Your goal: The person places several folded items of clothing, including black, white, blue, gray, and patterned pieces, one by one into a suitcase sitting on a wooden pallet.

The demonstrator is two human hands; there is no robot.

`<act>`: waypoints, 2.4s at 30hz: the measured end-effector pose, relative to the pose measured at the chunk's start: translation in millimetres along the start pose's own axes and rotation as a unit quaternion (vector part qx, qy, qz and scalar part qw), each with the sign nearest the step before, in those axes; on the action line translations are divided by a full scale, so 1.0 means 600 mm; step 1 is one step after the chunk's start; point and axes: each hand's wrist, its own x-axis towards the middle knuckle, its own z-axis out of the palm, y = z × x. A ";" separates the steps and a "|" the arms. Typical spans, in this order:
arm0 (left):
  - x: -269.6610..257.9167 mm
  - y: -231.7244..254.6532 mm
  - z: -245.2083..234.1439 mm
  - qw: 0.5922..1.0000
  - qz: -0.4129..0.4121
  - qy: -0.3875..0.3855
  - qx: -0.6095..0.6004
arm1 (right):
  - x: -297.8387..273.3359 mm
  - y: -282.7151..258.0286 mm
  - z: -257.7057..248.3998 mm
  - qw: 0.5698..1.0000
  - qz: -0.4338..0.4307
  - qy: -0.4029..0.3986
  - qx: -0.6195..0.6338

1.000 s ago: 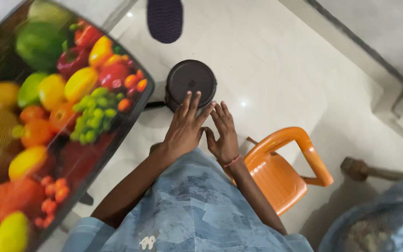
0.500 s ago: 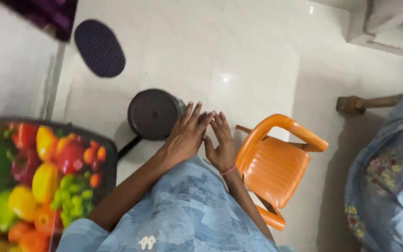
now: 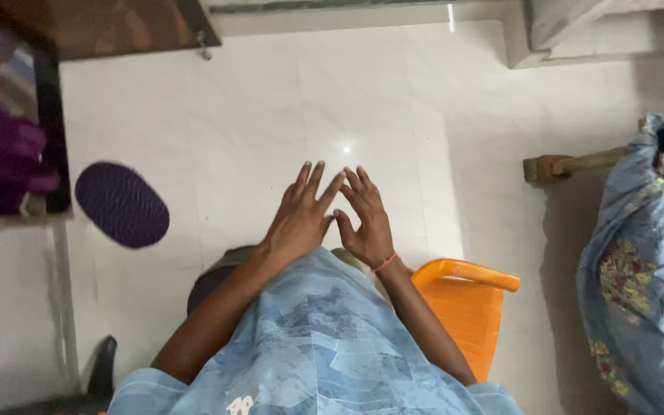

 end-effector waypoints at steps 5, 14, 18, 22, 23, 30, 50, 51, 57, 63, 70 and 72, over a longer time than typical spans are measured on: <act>0.162 -0.024 -0.038 0.995 0.073 0.054 -0.034 | 0.132 0.027 -0.056 0.995 0.030 0.073 0.056; 0.420 -0.026 0.023 0.982 0.137 0.051 -0.122 | 0.268 0.197 -0.143 0.979 0.087 0.136 0.120; 0.567 0.010 0.053 0.976 0.167 0.045 -0.133 | 0.323 0.282 -0.238 0.977 0.107 0.139 0.120; 0.704 0.069 0.086 0.965 0.203 0.041 -0.163 | 0.373 0.365 -0.346 0.979 0.083 0.166 0.078; 0.738 0.082 0.092 0.962 0.213 0.037 -0.170 | 0.384 0.386 -0.375 0.978 0.082 0.174 0.077; 0.950 0.163 0.148 0.941 0.276 -0.070 -0.182 | 0.416 0.492 -0.496 0.948 0.152 0.278 0.035; 1.507 0.426 0.330 0.767 0.514 -0.364 -0.122 | 0.519 0.782 -0.765 0.757 0.382 0.529 0.026; 1.521 0.447 0.342 0.760 0.512 -0.380 -0.124 | 0.514 0.798 -0.778 0.744 0.392 0.539 0.051; 1.569 0.554 0.465 0.747 0.502 -0.421 -0.111 | 0.448 0.921 -0.854 0.735 0.354 0.578 -0.003; 1.613 0.715 0.583 0.757 0.491 -0.423 -0.086 | 0.344 1.023 -1.018 0.742 0.365 0.562 -0.001; 1.641 0.900 0.723 0.723 0.531 -0.440 -0.038 | 0.168 1.116 -1.163 0.706 0.382 0.596 -0.017; 1.641 0.940 0.766 0.716 0.528 -0.454 -0.055 | 0.120 1.143 -1.174 0.671 0.403 0.622 -0.013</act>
